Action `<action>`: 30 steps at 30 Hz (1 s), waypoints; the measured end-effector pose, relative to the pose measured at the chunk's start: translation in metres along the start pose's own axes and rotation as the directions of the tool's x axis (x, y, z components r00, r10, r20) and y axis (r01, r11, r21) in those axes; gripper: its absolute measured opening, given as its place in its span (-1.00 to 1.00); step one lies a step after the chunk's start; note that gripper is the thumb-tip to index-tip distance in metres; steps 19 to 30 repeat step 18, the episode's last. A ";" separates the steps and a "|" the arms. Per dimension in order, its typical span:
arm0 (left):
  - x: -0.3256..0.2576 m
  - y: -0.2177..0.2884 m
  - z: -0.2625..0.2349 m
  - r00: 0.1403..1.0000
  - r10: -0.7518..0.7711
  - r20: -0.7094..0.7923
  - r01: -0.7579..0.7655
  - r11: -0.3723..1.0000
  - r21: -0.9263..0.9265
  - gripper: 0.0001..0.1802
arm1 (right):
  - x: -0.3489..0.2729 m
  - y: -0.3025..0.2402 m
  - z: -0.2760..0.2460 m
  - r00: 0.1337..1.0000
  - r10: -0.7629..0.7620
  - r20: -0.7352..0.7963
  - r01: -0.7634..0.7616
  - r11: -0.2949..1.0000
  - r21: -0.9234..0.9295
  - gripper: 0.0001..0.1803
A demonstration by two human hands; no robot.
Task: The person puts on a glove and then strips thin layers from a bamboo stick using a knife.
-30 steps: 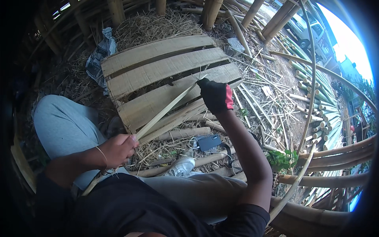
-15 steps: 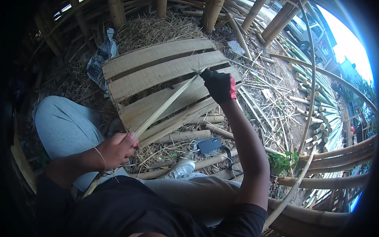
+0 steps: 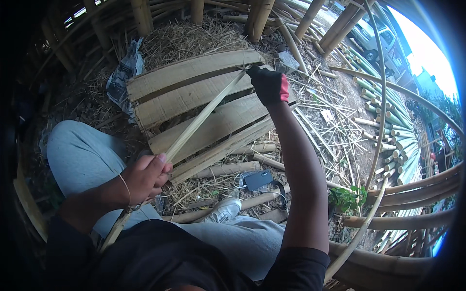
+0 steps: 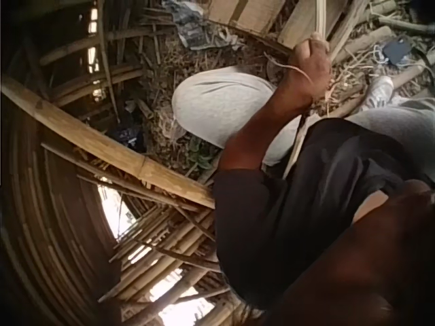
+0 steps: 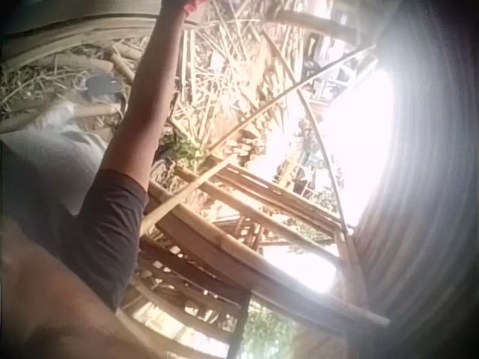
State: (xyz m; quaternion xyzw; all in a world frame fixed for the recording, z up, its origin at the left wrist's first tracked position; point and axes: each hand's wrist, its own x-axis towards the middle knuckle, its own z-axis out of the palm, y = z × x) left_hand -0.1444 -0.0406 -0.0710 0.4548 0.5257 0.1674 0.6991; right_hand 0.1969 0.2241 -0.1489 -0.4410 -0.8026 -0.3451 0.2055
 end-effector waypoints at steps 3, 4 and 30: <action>0.004 0.005 -0.007 1.000 -0.018 -0.007 0.017 0.998 -0.060 -0.57 | 0.010 -0.011 -0.015 0.999 0.035 0.021 -0.037 0.996 0.077 -0.96; 0.004 0.005 -0.009 0.999 -0.050 -0.011 0.048 0.993 -0.110 -0.56 | 0.009 -0.020 -0.018 0.992 0.067 0.107 -0.083 0.986 0.147 -0.95; -0.016 -0.002 -0.023 0.999 0.009 0.042 -0.006 0.998 -0.063 -0.54 | -0.066 0.103 -0.014 0.726 0.534 0.434 -0.343 0.827 -0.445 -0.79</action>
